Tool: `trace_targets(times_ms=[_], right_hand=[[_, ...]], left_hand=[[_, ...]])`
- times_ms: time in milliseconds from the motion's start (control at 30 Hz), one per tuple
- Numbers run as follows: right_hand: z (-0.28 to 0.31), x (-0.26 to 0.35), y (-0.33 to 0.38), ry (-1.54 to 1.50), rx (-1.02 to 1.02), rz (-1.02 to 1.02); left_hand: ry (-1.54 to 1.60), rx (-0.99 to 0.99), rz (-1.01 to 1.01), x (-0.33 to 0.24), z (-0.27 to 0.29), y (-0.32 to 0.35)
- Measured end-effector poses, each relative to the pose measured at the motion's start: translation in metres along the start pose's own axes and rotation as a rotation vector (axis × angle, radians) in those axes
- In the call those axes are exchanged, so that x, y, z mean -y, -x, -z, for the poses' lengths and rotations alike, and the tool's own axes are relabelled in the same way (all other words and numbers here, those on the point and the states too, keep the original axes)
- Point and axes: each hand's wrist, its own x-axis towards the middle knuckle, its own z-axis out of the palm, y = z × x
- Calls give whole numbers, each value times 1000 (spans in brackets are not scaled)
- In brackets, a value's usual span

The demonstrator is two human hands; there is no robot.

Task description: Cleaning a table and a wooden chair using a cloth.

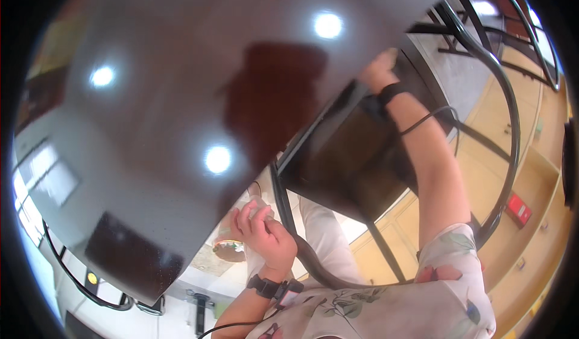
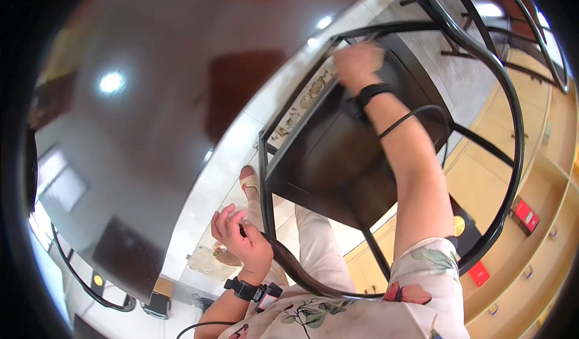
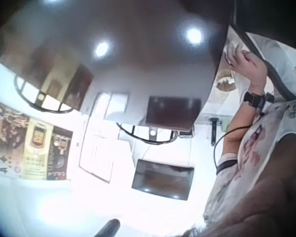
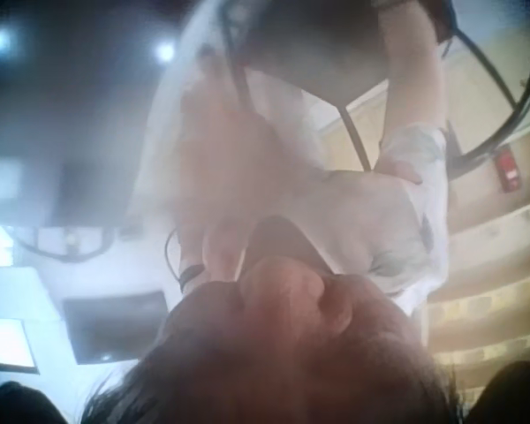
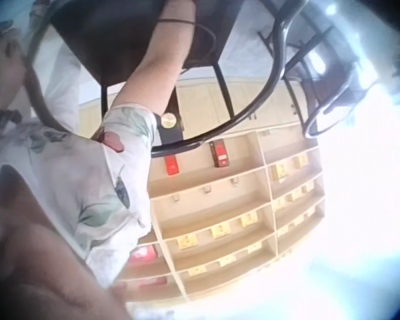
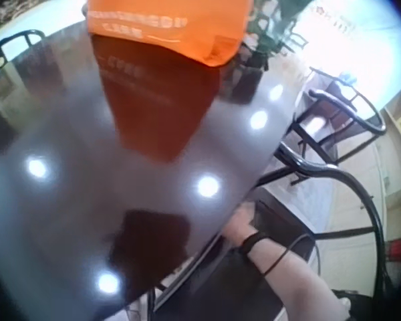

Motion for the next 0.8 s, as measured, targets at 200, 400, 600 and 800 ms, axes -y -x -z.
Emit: trace_targets(times_ms=[200,400,600,800], right_hand=[[75,194,151,-685,235,525],[15,139,270,-861,-179,443],[-81,57,382,-618,42,-250],[-78,-61,295,-532,-188,-774]], left_hand=[[-89,68,17,2,4,-6],[-170,26,-42,12,5,-8],[-316,54,-13,29,0,-11],[-250,105,126,28,7,-21]])
